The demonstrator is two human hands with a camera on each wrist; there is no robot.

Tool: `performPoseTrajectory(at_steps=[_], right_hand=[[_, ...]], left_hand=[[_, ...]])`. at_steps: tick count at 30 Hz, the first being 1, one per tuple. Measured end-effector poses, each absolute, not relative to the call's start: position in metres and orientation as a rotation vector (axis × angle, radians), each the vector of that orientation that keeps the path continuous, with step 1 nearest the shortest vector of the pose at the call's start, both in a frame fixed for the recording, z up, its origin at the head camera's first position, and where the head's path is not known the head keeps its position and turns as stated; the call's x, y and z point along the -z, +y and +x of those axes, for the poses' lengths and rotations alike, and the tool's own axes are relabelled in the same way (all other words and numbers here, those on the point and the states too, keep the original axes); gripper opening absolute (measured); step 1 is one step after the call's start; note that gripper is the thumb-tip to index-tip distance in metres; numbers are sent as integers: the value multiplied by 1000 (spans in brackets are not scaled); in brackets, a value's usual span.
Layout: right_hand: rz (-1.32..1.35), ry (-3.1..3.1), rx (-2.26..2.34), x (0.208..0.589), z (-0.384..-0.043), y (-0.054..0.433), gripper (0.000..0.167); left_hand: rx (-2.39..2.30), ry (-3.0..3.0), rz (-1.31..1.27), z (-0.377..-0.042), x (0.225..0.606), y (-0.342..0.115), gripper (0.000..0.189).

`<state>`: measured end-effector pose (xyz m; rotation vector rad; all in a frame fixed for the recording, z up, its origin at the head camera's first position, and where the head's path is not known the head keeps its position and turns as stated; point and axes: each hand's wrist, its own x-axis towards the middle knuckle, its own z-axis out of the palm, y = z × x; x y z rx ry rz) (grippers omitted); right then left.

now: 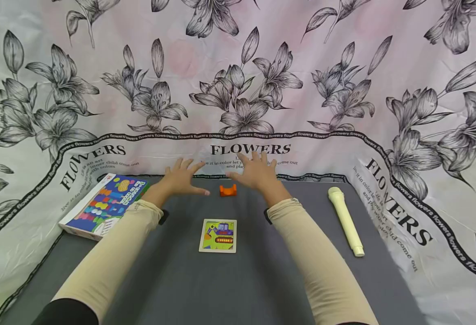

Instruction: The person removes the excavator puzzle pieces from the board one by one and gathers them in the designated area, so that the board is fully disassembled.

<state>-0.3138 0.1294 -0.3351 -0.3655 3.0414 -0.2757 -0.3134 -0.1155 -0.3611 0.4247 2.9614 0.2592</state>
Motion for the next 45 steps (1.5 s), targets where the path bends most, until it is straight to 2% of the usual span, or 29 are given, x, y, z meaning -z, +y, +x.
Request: performPoseTrajectory(at_steps=[7, 15, 21, 31, 37, 45], right_hand=[[-396, 2970, 293, 377, -308, 117, 82], [-456, 2942, 347, 405, -306, 104, 80], [-502, 2913, 320, 424, -303, 96, 79], [-664, 2920, 289, 470, -295, 79, 66], [-700, 2945, 299, 489, -291, 67, 52], [-735, 2951, 330, 502, -287, 55, 35]], left_hand=[[-330, 2794, 464, -297, 415, -126, 100], [-307, 2674, 489, -286, 455, -139, 93], [-291, 2636, 502, -278, 471, -138, 92], [-307, 2630, 478, -270, 485, -134, 91], [-312, 2649, 482, -270, 494, -140, 91], [-341, 2674, 500, -267, 500, -140, 81]])
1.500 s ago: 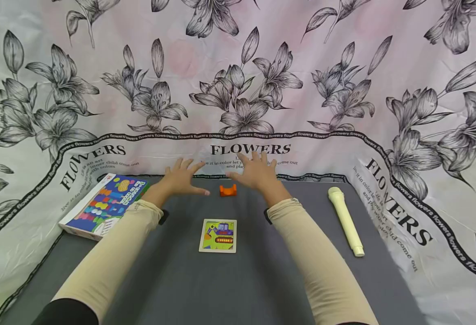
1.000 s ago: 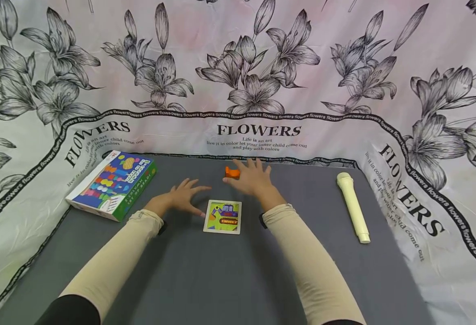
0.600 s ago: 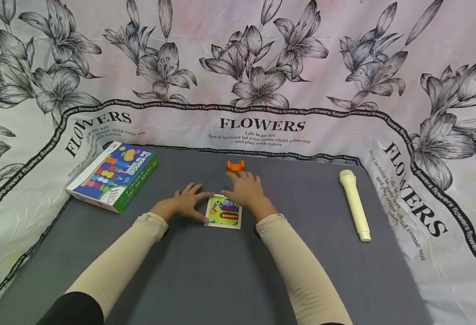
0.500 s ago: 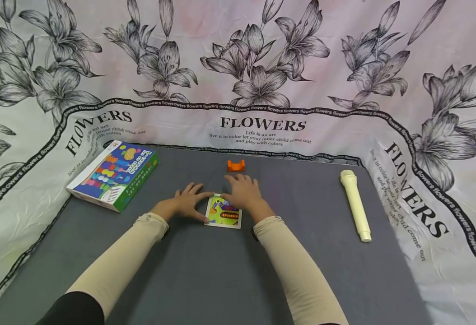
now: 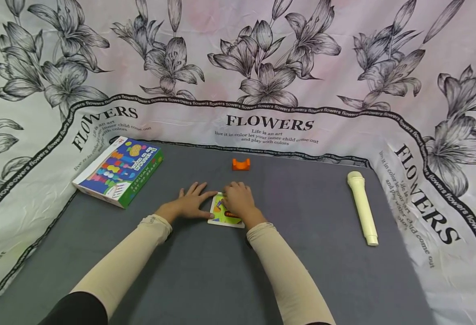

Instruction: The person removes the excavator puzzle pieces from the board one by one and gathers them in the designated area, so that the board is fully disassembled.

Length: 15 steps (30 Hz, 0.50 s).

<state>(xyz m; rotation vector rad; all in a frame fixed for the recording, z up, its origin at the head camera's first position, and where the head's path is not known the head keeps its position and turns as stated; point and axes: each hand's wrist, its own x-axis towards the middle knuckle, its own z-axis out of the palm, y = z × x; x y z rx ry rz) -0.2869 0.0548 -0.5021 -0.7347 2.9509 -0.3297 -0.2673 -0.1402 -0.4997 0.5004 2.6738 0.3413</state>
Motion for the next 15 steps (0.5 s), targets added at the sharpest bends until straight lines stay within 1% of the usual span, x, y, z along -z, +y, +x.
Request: performPoseTrajectory(at_steps=[8, 15], right_hand=[[-767, 2958, 331, 501, -287, 52, 29], [-748, 2946, 353, 502, -287, 50, 28]], left_hand=[[-369, 2721, 459, -268, 507, -136, 70], [-387, 2755, 420, -267, 514, -132, 67]])
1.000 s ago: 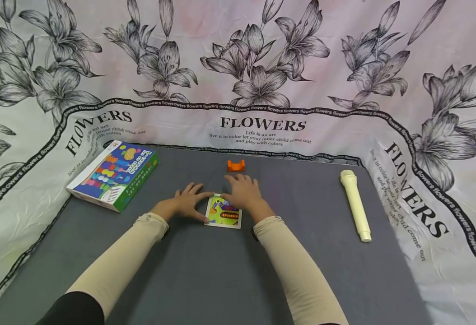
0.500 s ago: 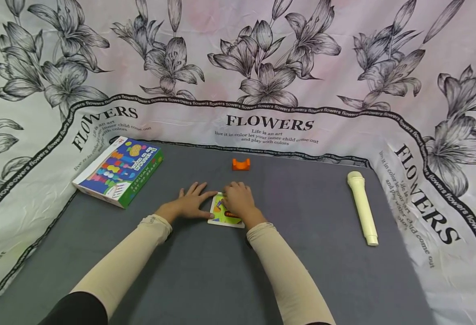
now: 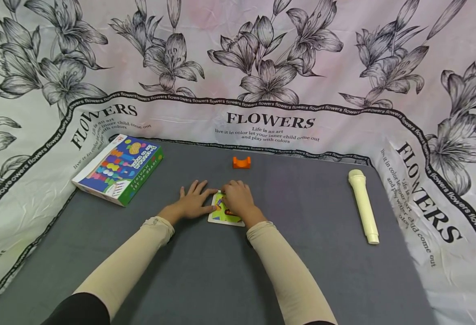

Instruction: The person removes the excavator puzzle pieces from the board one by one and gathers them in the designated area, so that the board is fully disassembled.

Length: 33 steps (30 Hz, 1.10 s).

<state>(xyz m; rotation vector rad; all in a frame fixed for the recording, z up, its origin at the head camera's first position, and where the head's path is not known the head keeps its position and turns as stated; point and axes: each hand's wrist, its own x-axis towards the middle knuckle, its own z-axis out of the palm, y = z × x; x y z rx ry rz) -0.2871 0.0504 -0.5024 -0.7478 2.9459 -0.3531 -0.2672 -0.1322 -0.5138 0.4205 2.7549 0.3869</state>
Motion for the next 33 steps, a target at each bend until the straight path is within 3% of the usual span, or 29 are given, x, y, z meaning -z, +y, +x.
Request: performPoseTrajectory(at_steps=[16, 27, 33], right_hand=[[-698, 2965, 502, 503, -289, 54, 23], [-660, 2923, 836, 501, -291, 61, 8], [-579, 2853, 949, 496, -296, 71, 9]], left_hand=[[-473, 2773, 376, -267, 515, -131, 64], [-458, 2768, 372, -268, 514, -129, 65], [-459, 2778, 368, -266, 513, -130, 64]])
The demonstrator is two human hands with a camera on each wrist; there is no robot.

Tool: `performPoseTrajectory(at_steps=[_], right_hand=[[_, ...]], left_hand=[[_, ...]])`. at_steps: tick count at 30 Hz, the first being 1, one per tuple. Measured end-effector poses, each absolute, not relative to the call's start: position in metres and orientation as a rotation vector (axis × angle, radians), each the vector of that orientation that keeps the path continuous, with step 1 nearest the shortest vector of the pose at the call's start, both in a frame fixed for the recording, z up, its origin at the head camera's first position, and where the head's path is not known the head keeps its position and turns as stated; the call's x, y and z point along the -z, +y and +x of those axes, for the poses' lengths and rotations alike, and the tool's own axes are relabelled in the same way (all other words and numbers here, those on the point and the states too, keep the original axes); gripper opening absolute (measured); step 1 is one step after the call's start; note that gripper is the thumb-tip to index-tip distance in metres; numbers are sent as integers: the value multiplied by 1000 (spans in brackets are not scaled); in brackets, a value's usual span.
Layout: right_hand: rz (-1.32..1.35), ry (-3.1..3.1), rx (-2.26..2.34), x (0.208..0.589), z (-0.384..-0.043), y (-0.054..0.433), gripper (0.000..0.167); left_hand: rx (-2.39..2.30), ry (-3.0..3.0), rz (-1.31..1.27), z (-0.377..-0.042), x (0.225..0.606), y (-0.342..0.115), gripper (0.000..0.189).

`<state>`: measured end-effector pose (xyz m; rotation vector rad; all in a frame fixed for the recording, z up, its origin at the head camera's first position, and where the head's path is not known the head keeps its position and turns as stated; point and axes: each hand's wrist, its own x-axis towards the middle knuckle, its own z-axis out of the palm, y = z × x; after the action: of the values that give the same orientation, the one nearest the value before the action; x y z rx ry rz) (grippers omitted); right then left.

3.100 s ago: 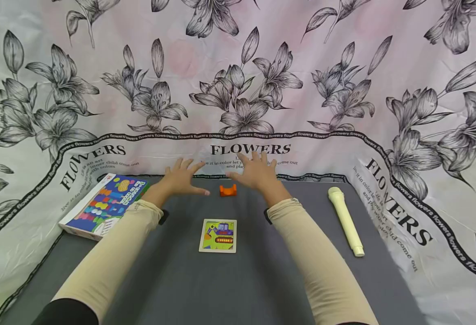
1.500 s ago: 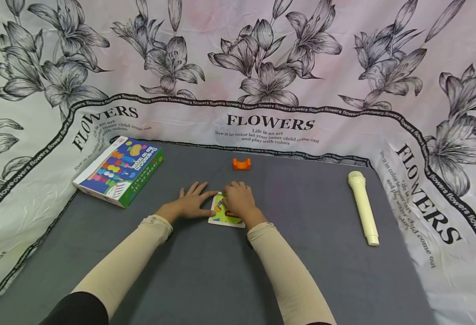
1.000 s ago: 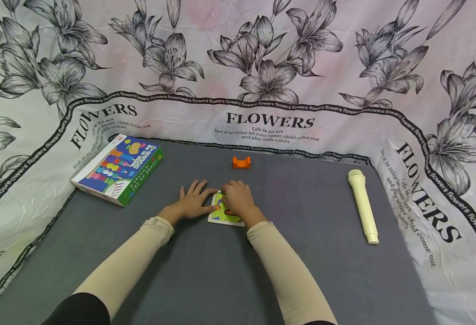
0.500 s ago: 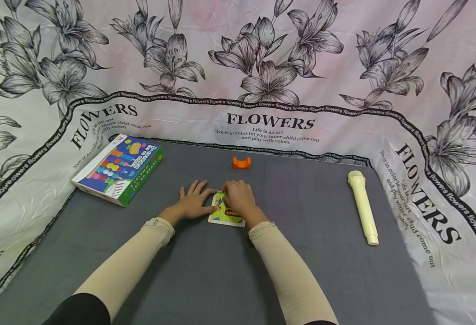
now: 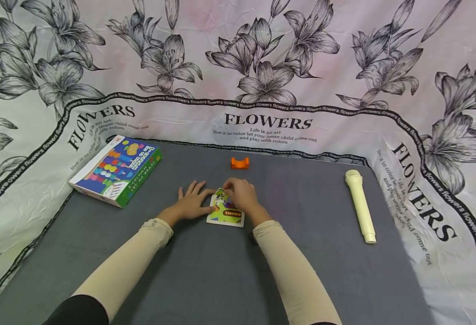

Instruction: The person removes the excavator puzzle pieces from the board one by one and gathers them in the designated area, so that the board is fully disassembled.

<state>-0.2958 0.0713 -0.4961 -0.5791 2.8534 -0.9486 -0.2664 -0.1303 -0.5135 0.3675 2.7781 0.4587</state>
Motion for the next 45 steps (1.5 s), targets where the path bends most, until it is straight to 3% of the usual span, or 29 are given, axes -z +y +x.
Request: performPoseTrajectory(at_steps=[15, 45], right_hand=[[-433, 2787, 798, 485, -305, 149, 14], [-490, 2788, 760, 494, -304, 137, 16]], left_hand=[[-473, 2779, 375, -265, 514, -129, 66], [-473, 2787, 382, -266, 518, -131, 67]])
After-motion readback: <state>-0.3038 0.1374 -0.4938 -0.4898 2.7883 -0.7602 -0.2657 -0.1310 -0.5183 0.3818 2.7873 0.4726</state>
